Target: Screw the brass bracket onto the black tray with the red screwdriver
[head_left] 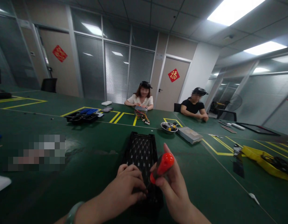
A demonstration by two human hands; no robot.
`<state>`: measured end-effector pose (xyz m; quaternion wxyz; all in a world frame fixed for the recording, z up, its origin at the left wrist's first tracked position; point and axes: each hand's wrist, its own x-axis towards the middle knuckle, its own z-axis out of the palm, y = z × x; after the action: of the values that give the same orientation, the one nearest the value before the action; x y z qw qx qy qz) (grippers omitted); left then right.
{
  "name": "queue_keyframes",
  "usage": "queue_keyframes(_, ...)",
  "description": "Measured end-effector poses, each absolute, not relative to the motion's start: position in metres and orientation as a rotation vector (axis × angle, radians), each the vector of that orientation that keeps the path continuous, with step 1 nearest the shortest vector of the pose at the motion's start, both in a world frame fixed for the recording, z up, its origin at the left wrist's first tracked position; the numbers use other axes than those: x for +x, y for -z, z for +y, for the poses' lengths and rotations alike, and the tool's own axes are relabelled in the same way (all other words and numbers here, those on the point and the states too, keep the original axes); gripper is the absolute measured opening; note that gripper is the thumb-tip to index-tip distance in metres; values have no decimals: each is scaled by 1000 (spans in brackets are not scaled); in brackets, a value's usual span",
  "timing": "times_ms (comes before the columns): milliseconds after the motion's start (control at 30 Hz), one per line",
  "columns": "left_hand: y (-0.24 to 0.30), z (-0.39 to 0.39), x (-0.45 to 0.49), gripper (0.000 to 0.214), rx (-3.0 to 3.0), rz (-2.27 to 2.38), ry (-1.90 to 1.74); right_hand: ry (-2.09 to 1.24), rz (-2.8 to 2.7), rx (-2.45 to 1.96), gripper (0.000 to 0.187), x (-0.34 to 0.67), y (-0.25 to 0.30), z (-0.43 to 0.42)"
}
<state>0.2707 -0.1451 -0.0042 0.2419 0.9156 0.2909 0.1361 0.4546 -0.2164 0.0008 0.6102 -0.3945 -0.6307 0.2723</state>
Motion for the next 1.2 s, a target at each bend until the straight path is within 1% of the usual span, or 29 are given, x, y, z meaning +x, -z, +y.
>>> queue_keyframes(100, 3, -146, 271, 8, 2500, 809, -361, -655, -1537, -909, 44, 457, -5, -220)
queue_keyframes(167, 2, -146, 271, 7, 2498, 803, -356, -586, -1593, -935, 37, 459, -7, -221)
queue_keyframes(267, 2, -145, 272, 7, 2497, 805, -372, -539, -1648, -947, 43, 461, -6, -220)
queue_keyframes(333, 3, -144, 273, 8, 2491, 809, -379, -557, -1654, -975, 51, 460, -4, -218)
queue_keyframes(400, 3, -144, 272, 8, 2484, 806, -377, -574, -1640, -1007, 55, 459, -1, -216)
queue_keyframes(533, 1, -145, 271, 6, 2483, 802, -371, -544, -1607, -977, 51, 459, 2, -214)
queue_keyframes(733, 2, -146, 271, 10, 2496, 799, -372, -429, -1468, -967, 41, 461, 2, -214)
queue_keyframes(867, 6, -143, 270, 10, 2509, 736, -415, -475, -1484, -1004, 38, 461, 0, -213)
queue_keyframes(967, 7, -142, 269, 12, 2523, 707, -421, -503, -1488, -1028, 40, 461, -1, -211)
queue_keyframes(1100, 5, -142, 269, 10, 2520, 703, -414, -502, -1460, -1051, 48, 461, 1, -208)
queue_keyframes(1200, 4, -142, 270, 11, 2510, 714, -415, -518, -1407, -1025, 46, 461, 3, -205)
